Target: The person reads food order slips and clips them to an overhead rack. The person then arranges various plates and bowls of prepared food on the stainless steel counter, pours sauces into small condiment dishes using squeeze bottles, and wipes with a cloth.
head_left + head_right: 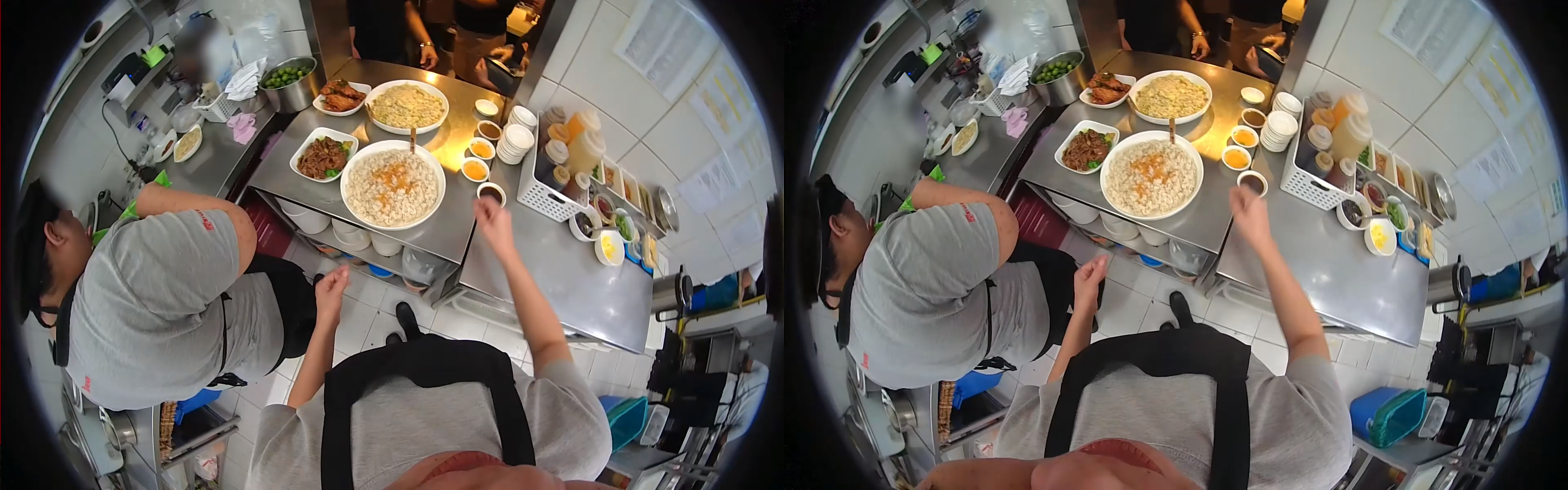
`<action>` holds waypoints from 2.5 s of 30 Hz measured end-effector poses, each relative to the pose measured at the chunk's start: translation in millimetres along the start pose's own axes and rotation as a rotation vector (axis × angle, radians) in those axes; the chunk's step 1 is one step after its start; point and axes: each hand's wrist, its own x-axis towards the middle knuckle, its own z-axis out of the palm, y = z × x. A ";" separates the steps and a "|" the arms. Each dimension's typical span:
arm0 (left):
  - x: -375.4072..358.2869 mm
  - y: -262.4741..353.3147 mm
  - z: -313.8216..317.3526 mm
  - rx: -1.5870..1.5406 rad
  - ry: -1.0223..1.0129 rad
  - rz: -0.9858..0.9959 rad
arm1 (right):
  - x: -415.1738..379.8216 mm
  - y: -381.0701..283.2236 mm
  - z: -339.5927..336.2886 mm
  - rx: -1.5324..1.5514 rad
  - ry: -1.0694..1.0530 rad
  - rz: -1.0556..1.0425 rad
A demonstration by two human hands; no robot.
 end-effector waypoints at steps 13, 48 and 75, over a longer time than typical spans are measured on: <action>-50.9 41.0 33.5 0.053 -0.174 0.006 | 170.1 35.6 -67.4 -1.049 -0.107 -0.015; -59.0 51.6 28.6 0.168 -0.082 0.032 | 128.2 80.7 -24.8 -0.749 -0.437 -0.066; -62.0 40.2 27.1 0.129 -0.167 0.001 | 172.5 63.6 -61.8 -1.104 0.009 -0.230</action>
